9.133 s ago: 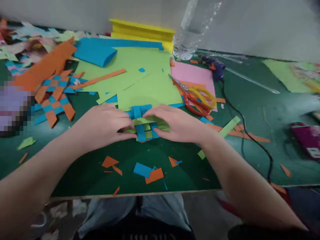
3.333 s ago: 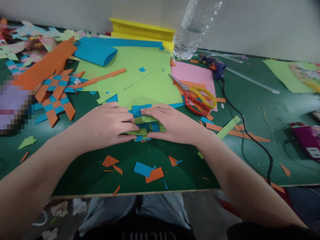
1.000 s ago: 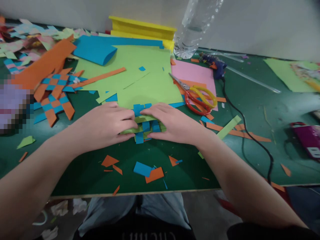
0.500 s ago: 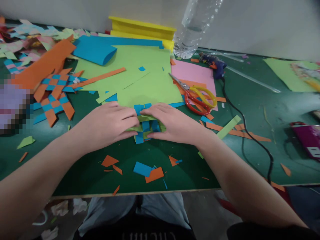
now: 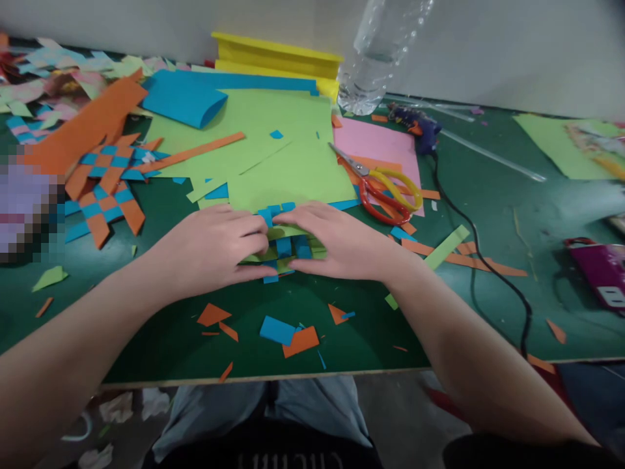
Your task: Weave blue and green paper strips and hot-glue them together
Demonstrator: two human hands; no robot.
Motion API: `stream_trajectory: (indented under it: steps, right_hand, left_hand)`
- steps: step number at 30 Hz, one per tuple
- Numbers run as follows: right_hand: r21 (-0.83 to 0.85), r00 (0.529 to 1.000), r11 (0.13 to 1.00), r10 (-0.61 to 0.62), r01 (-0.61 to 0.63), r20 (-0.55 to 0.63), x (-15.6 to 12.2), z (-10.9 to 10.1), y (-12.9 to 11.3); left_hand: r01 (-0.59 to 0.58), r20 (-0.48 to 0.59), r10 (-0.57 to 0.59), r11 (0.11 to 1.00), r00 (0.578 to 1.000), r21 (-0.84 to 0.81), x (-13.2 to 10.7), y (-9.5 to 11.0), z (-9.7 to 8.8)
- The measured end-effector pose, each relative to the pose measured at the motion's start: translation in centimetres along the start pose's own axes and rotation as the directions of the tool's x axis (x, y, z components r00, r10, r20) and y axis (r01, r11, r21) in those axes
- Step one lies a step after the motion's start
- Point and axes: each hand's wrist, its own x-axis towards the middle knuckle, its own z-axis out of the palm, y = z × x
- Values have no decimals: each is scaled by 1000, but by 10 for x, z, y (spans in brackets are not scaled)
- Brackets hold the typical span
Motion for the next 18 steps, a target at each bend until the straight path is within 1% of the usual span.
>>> stream_trajectory:
  steps: [2, 5, 9, 13, 18]
  right_hand:
    - [11, 1000, 1000, -5, 5, 8, -1, -2, 0]
    - [14, 1000, 1000, -14, 14, 8, -2, -4, -1]
    - [33, 1000, 999, 3, -3, 21, -3, -5, 0]
    - [66, 999, 998, 8, -11, 44, -4, -8, 1]
    - [67, 999, 998, 8, -11, 46, -3, -9, 1]
  left_hand:
    - [-19, -3, 19, 1000, 1000, 5, -1, -1, -1]
    - [-79, -20, 80, 996, 997, 41, -1, -3, -3]
    - [-143, -41, 146, 987, 988, 70, -1, -3, -5]
    - [-152, -34, 155, 985, 987, 83, -1, -2, -7]
    - [-160, -14, 161, 985, 987, 69, 0, -2, -7]
